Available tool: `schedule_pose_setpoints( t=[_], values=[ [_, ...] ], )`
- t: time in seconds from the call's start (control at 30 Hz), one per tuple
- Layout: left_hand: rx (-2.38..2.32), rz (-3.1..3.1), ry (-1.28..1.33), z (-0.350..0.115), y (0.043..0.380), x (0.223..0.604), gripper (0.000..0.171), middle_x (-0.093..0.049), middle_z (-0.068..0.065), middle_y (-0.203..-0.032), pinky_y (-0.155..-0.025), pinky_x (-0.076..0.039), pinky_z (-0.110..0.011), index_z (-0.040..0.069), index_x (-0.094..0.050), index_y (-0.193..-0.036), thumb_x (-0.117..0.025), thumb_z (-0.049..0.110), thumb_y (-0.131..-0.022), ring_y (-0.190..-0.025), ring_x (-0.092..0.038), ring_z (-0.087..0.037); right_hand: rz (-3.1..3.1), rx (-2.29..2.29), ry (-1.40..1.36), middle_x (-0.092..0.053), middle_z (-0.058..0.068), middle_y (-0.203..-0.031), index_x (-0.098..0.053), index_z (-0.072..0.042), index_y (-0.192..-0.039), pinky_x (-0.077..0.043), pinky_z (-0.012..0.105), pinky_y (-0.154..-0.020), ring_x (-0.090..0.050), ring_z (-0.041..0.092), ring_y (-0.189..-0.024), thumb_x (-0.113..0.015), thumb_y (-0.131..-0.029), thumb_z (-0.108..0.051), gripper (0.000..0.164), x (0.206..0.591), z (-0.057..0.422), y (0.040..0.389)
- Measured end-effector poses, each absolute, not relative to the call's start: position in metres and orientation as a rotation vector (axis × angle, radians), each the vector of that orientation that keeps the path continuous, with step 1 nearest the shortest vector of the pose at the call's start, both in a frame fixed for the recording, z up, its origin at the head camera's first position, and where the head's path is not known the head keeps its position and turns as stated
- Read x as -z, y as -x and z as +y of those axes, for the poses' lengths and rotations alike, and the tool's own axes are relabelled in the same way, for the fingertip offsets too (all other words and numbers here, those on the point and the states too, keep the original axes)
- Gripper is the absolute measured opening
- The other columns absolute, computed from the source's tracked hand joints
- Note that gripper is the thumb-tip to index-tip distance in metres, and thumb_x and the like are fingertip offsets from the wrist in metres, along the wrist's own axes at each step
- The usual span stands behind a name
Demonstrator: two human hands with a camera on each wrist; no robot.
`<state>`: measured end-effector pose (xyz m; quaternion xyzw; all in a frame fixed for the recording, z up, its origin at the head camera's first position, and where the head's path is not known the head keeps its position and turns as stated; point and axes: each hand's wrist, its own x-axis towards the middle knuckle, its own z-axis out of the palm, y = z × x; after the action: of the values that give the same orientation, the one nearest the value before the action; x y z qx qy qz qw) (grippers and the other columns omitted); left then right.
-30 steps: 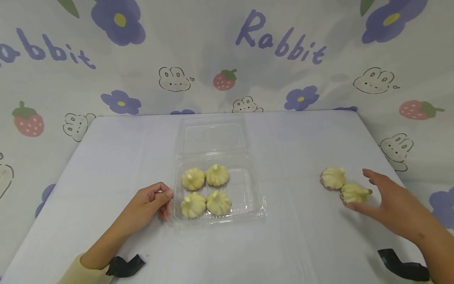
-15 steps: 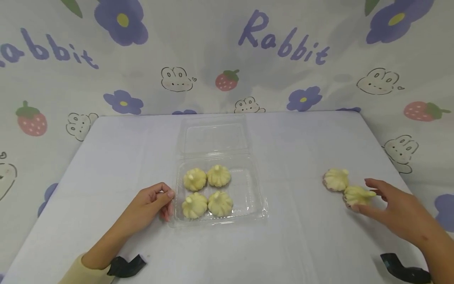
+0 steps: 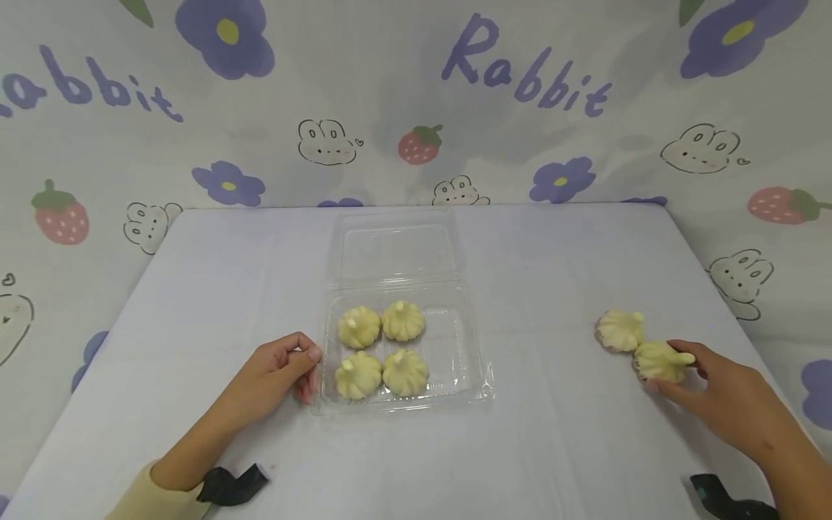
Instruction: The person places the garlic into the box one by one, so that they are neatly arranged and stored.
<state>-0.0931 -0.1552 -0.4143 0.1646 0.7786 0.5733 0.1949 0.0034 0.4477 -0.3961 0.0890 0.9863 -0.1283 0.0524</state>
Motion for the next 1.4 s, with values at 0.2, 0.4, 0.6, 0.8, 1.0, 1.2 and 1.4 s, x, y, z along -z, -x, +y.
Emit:
schedule_pose_setpoints(
  t=[0.2, 0.4, 0.6, 0.8, 1.0, 1.2, 1.4],
  values=[
    [-1.616, 2.173, -0.463, -0.154, 0.095, 0.414, 0.029, -0.069, -0.010, -0.072, -0.057, -0.058, -0.036, -0.001, -0.060, -0.100, -0.058, 0.026, -0.110, -0.059, -0.067, -0.028, 3.017, 0.408, -0.273, -0.064, 0.042, -0.098, -0.050, 0.012, -0.135, -0.056, 0.064, -0.063, -0.060, 0.068, -0.099, -0.087, -0.086, -0.043, 0.082, 0.398, 0.449, -0.006],
    [-1.598, 2.187, -0.447, -0.153, 0.096, 0.414, 0.029, -0.070, -0.009, -0.073, -0.057, -0.057, -0.035, 0.000, -0.060, -0.102, -0.057, 0.028, -0.110, -0.059, -0.068, -0.028, 3.060, 0.414, -0.269, -0.050, 0.050, -0.125, -0.051, 0.011, -0.134, -0.055, 0.066, -0.066, -0.061, 0.067, -0.098, -0.088, -0.085, -0.041, 0.080, 0.400, 0.450, -0.006],
    [-1.596, 2.190, -0.439, -0.153, 0.096, 0.414, 0.029, -0.070, -0.009, -0.073, -0.058, -0.057, -0.034, 0.000, -0.060, -0.102, -0.057, 0.028, -0.111, -0.059, -0.067, -0.028, 3.107, 0.442, -0.258, -0.053, 0.048, -0.125, -0.053, 0.011, -0.130, -0.054, 0.068, -0.067, -0.062, 0.066, -0.098, -0.090, -0.083, -0.039, 0.077, 0.401, 0.448, -0.008],
    [-1.600, 2.185, -0.439, -0.153, 0.096, 0.415, 0.030, -0.070, -0.009, -0.073, -0.058, -0.057, -0.034, -0.001, -0.060, -0.102, -0.057, 0.028, -0.111, -0.060, -0.067, -0.028, 3.142, 0.460, -0.219, -0.059, 0.046, -0.118, -0.057, 0.008, -0.126, -0.054, 0.060, -0.059, -0.066, 0.062, -0.092, -0.091, -0.081, -0.038, 0.073, 0.399, 0.443, -0.011],
    [-1.601, 2.187, -0.435, -0.155, 0.094, 0.415, 0.029, -0.070, -0.008, -0.073, -0.059, -0.057, -0.034, 0.000, -0.060, -0.102, -0.057, 0.028, -0.111, -0.060, -0.067, -0.028, 3.167, 0.453, -0.188, -0.062, 0.043, -0.115, -0.060, 0.006, -0.125, -0.049, 0.039, -0.050, -0.067, 0.060, -0.091, -0.093, -0.079, -0.038, 0.072, 0.392, 0.433, -0.014],
    [-1.609, 2.189, -0.433, -0.155, 0.094, 0.415, 0.028, -0.069, -0.008, -0.072, -0.060, -0.057, -0.034, 0.000, -0.060, -0.101, -0.057, 0.027, -0.111, -0.061, -0.067, -0.028, 3.203, 0.458, -0.104, -0.064, 0.042, -0.113, -0.062, 0.001, -0.124, -0.043, 0.031, -0.050, -0.069, 0.058, -0.088, -0.094, -0.076, -0.038, 0.070, 0.382, 0.418, -0.015],
    [-1.618, 2.178, -0.427, -0.155, 0.094, 0.415, 0.029, -0.069, -0.009, -0.072, -0.060, -0.058, -0.034, 0.000, -0.060, -0.101, -0.057, 0.027, -0.111, -0.061, -0.067, -0.028, 3.235, 0.394, -0.027, -0.069, 0.035, -0.111, -0.062, -0.001, -0.127, -0.044, 0.034, -0.050, -0.066, 0.027, -0.066, -0.094, -0.075, -0.041, 0.073, 0.367, 0.393, -0.012]
  ],
)
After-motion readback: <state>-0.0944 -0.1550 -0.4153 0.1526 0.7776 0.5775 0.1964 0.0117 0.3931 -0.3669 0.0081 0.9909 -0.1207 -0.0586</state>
